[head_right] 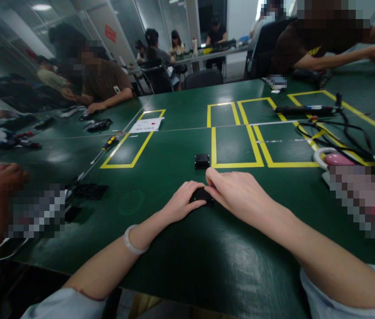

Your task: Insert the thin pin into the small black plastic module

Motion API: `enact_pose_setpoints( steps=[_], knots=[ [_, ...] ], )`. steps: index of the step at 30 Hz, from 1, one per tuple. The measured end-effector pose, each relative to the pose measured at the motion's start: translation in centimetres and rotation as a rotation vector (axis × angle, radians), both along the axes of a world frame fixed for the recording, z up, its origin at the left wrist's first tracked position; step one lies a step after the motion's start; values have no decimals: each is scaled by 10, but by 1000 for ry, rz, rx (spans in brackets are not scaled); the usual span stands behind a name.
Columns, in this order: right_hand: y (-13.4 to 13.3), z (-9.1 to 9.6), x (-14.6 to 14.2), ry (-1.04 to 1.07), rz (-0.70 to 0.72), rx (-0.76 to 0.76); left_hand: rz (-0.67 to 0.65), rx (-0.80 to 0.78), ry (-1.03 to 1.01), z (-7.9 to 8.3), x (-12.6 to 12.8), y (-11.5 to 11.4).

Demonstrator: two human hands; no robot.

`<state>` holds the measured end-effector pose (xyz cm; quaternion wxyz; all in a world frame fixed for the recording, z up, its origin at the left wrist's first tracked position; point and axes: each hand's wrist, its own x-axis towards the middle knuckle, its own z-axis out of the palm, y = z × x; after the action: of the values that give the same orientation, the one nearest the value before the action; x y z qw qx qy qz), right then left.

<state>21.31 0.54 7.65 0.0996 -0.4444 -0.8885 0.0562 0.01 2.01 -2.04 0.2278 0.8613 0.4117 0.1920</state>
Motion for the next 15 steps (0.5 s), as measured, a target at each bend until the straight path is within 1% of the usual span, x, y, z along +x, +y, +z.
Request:
enact_pose_setpoints(
  steps=[8,15],
  knots=[
    [-1,1,-5,-52,-38,15,1,9,-2,-1,0,0],
    [-2,-3,-5,-71,-44,30,3,2,-1,0,0,0]
  ],
)
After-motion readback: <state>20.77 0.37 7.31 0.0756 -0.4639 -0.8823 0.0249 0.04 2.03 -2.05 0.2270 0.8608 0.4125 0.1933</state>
